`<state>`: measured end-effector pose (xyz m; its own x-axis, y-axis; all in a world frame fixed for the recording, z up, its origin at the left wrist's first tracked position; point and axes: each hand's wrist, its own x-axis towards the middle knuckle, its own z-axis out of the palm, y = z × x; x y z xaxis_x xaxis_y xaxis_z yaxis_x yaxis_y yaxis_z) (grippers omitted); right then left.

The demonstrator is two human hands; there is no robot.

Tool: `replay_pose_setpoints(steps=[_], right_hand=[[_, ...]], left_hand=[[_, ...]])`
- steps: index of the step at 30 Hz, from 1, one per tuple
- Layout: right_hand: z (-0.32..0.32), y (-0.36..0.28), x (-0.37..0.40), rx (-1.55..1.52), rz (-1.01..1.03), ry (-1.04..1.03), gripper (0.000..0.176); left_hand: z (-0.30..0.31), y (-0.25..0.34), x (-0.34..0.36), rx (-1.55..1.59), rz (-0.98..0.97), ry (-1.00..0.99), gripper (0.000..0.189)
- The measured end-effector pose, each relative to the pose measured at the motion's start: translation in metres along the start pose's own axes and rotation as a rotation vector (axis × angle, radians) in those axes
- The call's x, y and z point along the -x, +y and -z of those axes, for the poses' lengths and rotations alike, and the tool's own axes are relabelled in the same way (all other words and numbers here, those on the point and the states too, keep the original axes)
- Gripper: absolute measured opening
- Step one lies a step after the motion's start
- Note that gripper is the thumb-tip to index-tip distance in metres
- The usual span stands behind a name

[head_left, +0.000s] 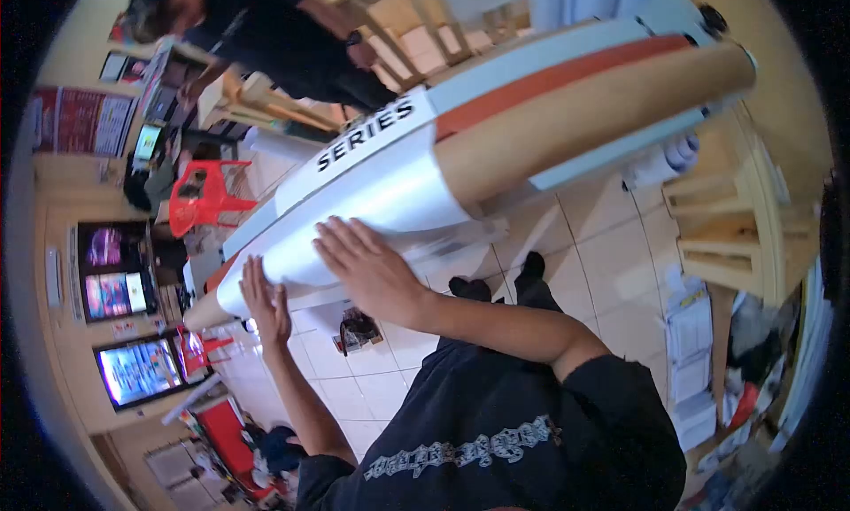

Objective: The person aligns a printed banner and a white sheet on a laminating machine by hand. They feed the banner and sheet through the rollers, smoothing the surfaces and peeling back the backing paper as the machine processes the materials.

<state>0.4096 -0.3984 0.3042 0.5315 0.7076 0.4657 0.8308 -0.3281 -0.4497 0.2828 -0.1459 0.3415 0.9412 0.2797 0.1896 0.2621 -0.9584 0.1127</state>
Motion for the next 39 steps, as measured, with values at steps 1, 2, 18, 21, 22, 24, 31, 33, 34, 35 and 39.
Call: replay_pose_setpoints(steps=[1, 2, 18, 21, 22, 24, 31, 33, 34, 35, 39], right_hand=[[0.001, -0.001, 0.001, -0.037, -0.006, -0.008, 0.065], [0.004, 0.000, 0.002, -0.043, 0.034, -0.015, 0.065], [0.009, -0.017, 0.022, 0.219, -0.060, -0.148, 0.066], [0.019, -0.024, 0.007, 0.208, -0.117, -0.117, 0.060], [0.023, -0.026, -0.004, 0.196, -0.152, -0.031, 0.053], [0.026, -0.034, -0.028, 0.185, -0.188, 0.054, 0.047], [0.018, -0.016, -0.107, 0.269, -0.600, -0.076, 0.027], [0.007, -0.002, -0.108, 0.267, -0.333, 0.051, 0.032], [0.011, -0.007, -0.108, 0.221, -0.462, -0.041, 0.038], [0.012, -0.006, -0.106, 0.227, -0.465, -0.048, 0.038], [0.017, -0.002, -0.095, 0.351, -0.433, -0.183, 0.046]], left_hand=[[0.002, 0.003, 0.002, -0.011, 0.007, -0.002, 0.065], [0.002, 0.005, 0.004, -0.025, 0.025, -0.004, 0.065], [0.013, -0.015, 0.031, 0.085, -0.089, 0.133, 0.047], [0.015, -0.044, 0.009, 0.211, -0.193, 0.250, 0.033], [0.023, -0.044, -0.008, 0.268, -0.171, 0.339, 0.025], [0.029, -0.053, -0.031, 0.283, -0.033, 0.221, 0.022], [0.021, -0.081, -0.087, 0.197, -0.105, 0.162, 0.041], [0.015, -0.086, -0.084, 0.231, -0.052, 0.058, 0.055], [0.014, -0.086, -0.082, 0.140, -0.058, 0.064, 0.058], [0.012, -0.085, -0.079, 0.051, -0.061, 0.069, 0.061], [0.010, -0.080, -0.069, 0.101, -0.034, -0.074, 0.062]])
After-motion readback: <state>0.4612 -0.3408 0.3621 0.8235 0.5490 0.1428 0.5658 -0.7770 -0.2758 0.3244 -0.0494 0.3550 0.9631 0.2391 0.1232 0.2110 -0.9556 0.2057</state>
